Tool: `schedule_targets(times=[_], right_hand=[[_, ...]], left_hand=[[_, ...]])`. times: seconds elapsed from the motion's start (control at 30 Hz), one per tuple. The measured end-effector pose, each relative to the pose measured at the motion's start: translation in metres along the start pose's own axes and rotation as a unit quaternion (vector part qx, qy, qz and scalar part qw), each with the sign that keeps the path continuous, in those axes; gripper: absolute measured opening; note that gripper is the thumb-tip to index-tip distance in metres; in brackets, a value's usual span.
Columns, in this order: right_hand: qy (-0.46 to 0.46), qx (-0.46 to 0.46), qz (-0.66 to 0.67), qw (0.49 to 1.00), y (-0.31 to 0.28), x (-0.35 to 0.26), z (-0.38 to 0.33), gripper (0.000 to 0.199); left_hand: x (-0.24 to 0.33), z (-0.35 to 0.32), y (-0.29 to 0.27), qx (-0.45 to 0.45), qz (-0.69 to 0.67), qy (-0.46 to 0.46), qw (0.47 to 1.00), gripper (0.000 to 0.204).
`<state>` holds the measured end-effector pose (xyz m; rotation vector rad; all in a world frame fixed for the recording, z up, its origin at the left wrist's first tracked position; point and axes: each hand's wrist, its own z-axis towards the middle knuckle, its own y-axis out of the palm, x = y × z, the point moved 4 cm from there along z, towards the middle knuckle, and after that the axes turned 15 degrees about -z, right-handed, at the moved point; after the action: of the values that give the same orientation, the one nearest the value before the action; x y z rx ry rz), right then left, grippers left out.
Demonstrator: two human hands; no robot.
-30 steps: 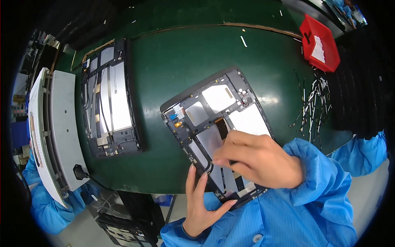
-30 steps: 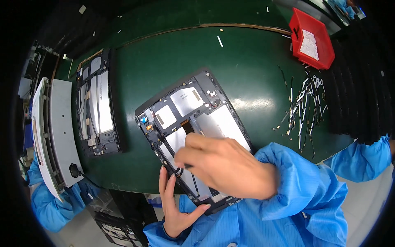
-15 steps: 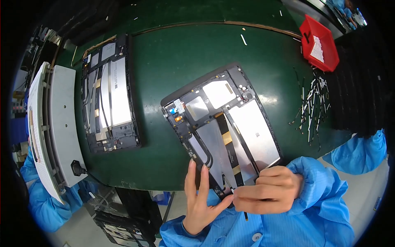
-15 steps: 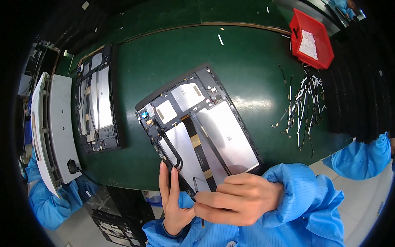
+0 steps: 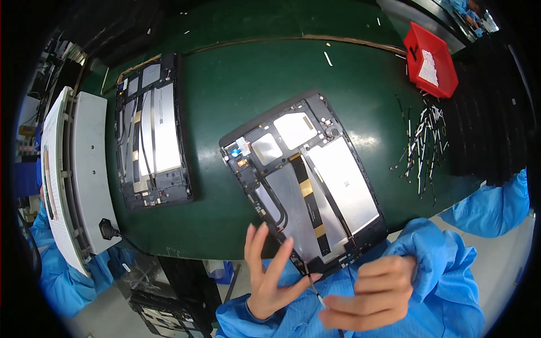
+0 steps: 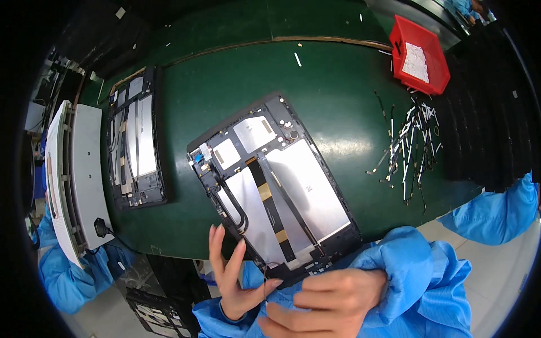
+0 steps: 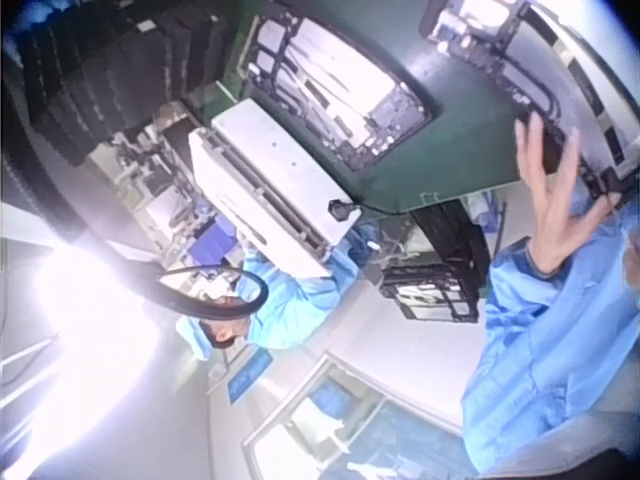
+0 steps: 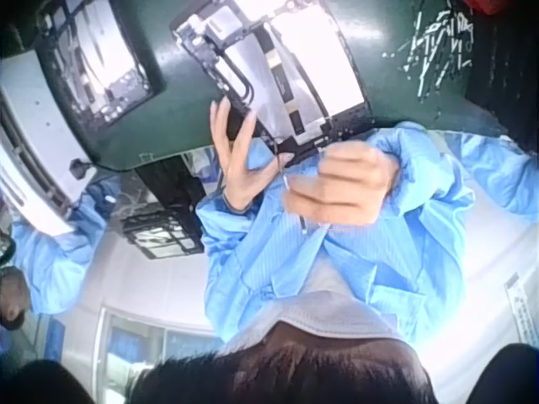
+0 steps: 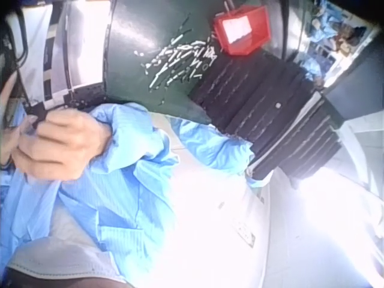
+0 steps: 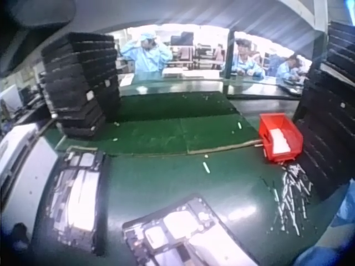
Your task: The person takes tablet chassis from an assembly line conveyor and installs ribbon cables into the tablet components by hand.
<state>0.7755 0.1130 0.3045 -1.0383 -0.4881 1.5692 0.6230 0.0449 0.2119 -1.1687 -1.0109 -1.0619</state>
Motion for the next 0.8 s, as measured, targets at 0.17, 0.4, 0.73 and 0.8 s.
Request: schedule_targets(times=[0.17,0.4,0.73,0.8], right_hand=[[0.124,0.007,0.009,0.992,0.001,0.018,0.007,0.031],[0.429,-0.053,0.116,0.894,-0.003,0.047,-0.018,0.053],[0.25,-0.005,-0.002,0.968,0.047,0.022,-0.042,0.027],[0.227,-0.006,-0.039,0.973,0.05,0.021,-0.043,0.027]], left_hand=[[0.031,0.03,-0.009,-0.095,-0.014,0.092,0.991,0.038],[0.01,0.046,-0.015,-0.016,-0.062,0.009,0.998,0.012],[0.002,0.061,-0.009,-0.02,-0.014,0.061,0.998,0.016],[-0.003,0.058,-0.01,-0.013,-0.021,0.085,0.996,0.017]])
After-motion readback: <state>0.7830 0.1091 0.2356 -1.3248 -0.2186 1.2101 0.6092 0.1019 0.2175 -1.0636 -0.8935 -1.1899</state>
